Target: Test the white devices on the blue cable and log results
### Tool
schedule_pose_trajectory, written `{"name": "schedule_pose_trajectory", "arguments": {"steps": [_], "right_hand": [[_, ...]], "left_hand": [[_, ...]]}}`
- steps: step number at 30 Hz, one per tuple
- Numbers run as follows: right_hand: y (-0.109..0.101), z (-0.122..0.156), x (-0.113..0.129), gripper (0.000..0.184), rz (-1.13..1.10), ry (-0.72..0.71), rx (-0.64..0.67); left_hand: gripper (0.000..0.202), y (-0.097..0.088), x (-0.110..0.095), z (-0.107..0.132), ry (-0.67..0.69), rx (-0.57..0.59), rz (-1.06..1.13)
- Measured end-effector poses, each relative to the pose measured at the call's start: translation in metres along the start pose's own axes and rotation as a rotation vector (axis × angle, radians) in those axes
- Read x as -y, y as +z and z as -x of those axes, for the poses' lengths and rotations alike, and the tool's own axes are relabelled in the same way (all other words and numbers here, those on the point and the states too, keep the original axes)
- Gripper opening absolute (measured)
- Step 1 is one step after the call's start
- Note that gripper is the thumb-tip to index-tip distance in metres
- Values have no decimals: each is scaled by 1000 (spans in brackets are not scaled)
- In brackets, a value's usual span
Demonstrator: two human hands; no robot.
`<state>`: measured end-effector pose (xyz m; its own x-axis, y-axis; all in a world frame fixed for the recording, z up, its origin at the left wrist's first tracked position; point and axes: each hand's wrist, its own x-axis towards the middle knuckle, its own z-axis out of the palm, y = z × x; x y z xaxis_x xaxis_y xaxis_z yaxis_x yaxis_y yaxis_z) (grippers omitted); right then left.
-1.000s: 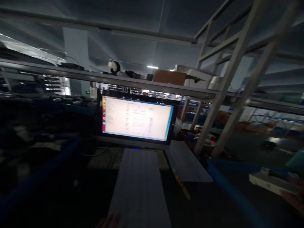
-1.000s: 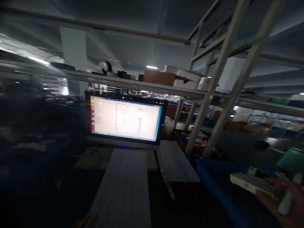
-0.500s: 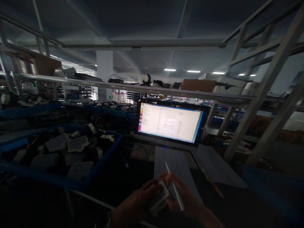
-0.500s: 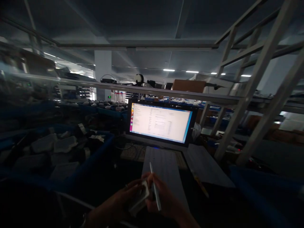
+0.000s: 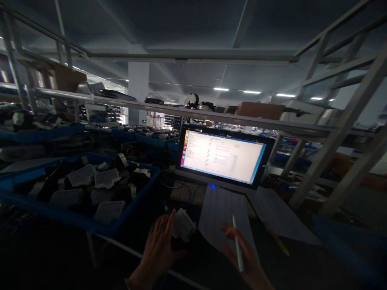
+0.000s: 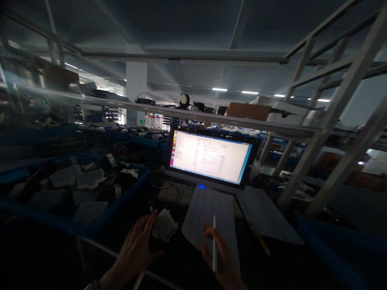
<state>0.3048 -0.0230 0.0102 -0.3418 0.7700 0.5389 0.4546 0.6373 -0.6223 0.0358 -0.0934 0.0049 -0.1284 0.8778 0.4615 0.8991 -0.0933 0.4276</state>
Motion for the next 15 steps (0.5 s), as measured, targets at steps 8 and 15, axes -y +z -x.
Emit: {"name": "schedule_pose_trajectory", "arguments": {"steps": [8,15], "right_hand": [[-1,47,-43,46,411,-314,-100],[-21,68,-17,68,395,-368,-60]], "left_hand": [[82,4,16,-43,216,81,174],[64,33,-7,-39,43,-187,-81]]}}
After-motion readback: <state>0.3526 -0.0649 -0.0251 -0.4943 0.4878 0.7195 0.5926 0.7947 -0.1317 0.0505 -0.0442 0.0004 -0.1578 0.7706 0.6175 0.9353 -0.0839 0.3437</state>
